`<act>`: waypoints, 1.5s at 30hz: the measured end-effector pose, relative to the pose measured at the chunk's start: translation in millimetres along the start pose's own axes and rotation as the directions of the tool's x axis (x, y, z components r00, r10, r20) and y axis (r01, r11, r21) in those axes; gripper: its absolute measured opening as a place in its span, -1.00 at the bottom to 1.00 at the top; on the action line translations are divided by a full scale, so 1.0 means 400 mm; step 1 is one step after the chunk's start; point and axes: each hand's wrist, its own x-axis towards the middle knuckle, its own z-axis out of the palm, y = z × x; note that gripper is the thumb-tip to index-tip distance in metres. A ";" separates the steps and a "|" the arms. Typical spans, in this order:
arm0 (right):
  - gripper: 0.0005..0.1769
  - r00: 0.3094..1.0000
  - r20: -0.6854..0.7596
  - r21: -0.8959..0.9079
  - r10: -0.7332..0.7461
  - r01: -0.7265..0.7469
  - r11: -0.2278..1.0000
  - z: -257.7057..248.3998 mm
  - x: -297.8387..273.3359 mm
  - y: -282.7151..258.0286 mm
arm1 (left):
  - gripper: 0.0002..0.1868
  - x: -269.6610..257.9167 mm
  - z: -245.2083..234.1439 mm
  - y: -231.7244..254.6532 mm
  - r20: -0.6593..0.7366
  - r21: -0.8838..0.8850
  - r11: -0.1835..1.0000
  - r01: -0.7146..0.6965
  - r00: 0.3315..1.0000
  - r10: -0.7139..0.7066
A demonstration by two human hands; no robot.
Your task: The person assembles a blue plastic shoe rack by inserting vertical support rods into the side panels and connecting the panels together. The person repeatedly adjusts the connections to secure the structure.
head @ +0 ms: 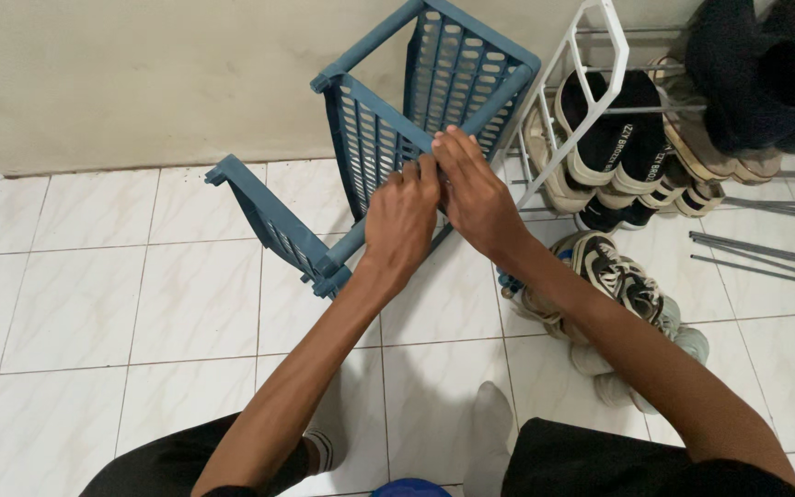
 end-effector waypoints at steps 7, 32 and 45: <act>-0.41 1.000 0.019 0.022 -0.001 0.001 1.000 -0.003 -0.003 -0.001 | -0.69 0.022 -0.058 -0.033 0.218 -0.242 0.943 0.229 0.960 -0.177; -0.28 0.996 -0.058 0.123 0.074 -0.066 0.990 -0.021 -0.018 -0.017 | -0.73 0.051 -0.133 0.009 0.144 -0.185 0.982 0.035 0.990 -0.008; -0.36 0.997 -0.059 -0.145 0.058 -0.066 0.987 -0.183 -0.150 0.102 | -0.84 0.071 -0.053 0.167 0.139 -0.562 0.827 0.009 0.987 0.084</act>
